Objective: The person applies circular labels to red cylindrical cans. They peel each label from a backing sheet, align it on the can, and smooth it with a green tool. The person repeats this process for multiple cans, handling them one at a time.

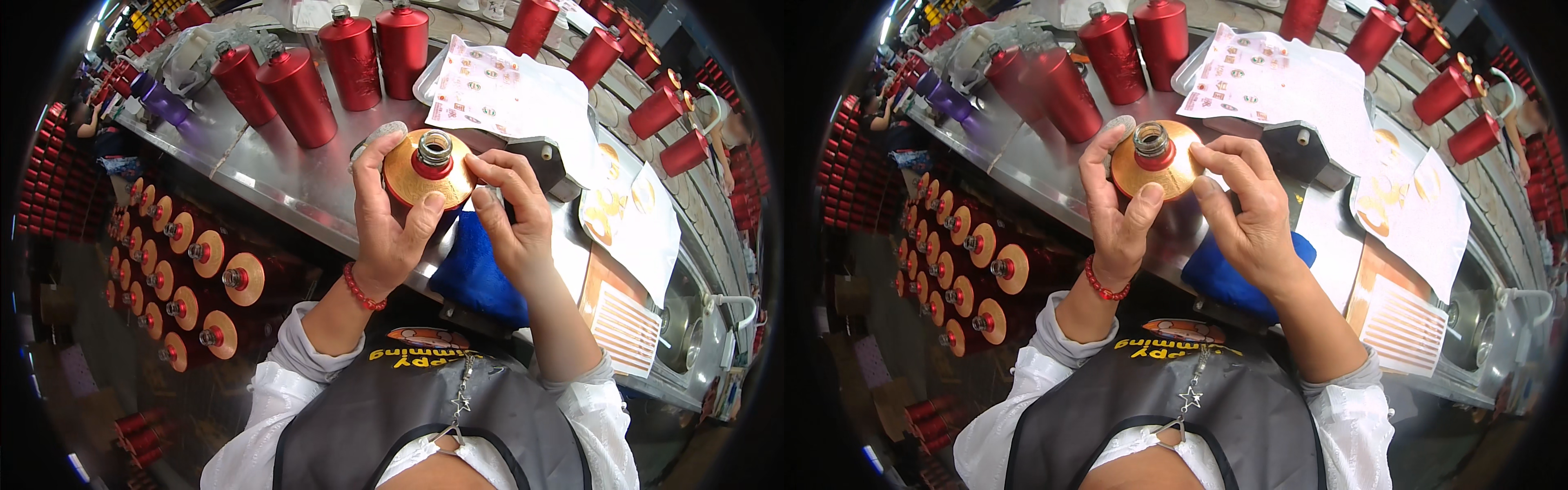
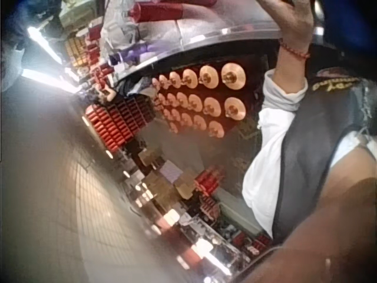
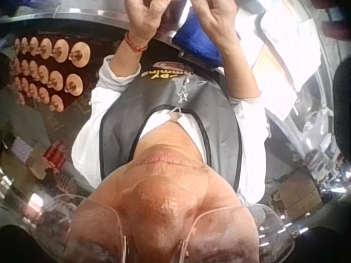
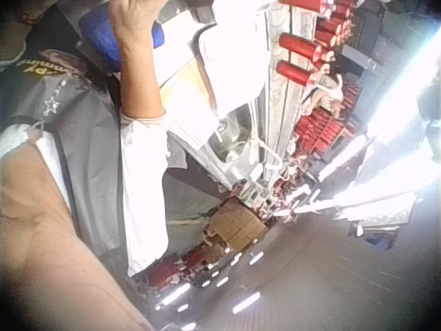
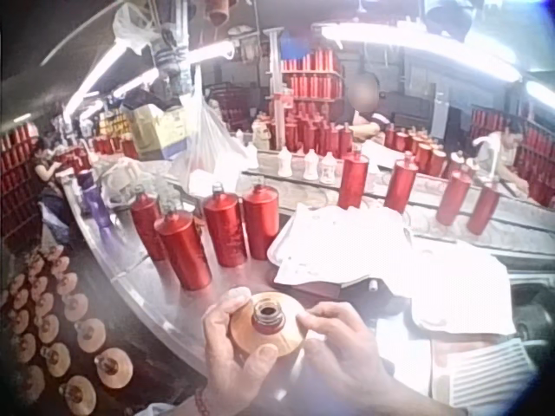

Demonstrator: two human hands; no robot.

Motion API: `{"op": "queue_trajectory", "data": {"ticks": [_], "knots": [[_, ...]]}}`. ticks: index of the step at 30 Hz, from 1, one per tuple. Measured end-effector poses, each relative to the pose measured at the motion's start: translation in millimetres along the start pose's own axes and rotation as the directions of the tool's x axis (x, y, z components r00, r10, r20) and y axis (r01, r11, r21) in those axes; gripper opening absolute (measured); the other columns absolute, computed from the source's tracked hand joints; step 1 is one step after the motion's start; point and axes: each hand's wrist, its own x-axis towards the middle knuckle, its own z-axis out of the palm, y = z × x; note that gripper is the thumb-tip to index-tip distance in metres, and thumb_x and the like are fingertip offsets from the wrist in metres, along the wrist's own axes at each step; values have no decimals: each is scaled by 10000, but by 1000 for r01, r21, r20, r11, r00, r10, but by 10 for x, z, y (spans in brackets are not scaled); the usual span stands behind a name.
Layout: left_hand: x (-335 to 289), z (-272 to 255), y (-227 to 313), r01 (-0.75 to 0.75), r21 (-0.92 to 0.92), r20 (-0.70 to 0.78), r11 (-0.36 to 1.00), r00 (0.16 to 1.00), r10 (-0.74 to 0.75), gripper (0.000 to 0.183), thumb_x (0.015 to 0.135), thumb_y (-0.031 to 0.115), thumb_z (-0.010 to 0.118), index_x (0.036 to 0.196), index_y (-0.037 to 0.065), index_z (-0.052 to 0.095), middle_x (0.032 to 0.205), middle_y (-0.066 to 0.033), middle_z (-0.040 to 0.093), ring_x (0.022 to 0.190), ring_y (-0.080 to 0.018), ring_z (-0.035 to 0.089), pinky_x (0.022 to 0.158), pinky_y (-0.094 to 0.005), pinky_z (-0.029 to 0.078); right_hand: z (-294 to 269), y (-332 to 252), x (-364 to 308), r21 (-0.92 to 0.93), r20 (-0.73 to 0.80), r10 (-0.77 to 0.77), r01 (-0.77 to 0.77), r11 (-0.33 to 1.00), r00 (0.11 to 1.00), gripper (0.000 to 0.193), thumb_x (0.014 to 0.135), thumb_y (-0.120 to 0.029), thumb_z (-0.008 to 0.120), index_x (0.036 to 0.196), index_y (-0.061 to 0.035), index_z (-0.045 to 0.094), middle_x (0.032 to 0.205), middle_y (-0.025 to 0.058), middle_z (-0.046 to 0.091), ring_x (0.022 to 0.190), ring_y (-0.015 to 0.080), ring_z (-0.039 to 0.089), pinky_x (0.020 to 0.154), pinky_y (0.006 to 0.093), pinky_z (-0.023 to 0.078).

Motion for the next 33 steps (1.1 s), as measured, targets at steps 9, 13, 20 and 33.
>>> {"op": "queue_trajectory", "data": {"ticks": [9, 13, 20, 33], "knots": [[-123, 9, -66, -213, 285, -50, 934, 970, 237, 566, 917, 181, 665, 1382, -3, 401, 1341, -184, 463, 1300, -316, 444, 1140, -505, 308, -19, 19, -10, -18, 16, -21, 22, 1000, 1000, 323, 957, -118, 630, 1256, 3, 638, 1184, 142, 586, 1098, 243, 591, 956, 335, 461], [-249, -91, -128, -493, 727, 219, 478, 827, 518, 384, 890, 217, 685, 1252, 129, 592, 1276, -137, 539, 1281, -361, 446, 1154, -658, 181, -55, -7, 4, -37, 54, -41, 43, 998, 998, 397, 868, 10, 609, 1263, -11, 633, 1212, 153, 596, 929, 204, 608, 777, 304, 492], [-22, -199, 83, -468, 594, 300, 654, 883, 360, 589, 799, 290, 801, 1307, 114, 562, 1317, -207, 496, 1241, -323, 489, 1152, -553, 287, -525, -153, 168, -213, 193, -106, 147, 966, 975, 380, 776, 85, 589, 1141, -16, 563, 1016, 108, 669, 967, 243, 681, 766, 335, 537], [-8, -207, -297, -38, 234, 152, 972, 988, 2, 1111, 730, 294, 884, 1528, -30, 182, 1425, -236, 429, 1274, -337, 513, 1082, -434, 418, -253, -184, 380, -314, 411, -524, 655, 687, 746, 210, 708, -202, 689, 916, -181, 666, 871, -21, 560, 832, 200, 556, 839, 408, 397]]}}
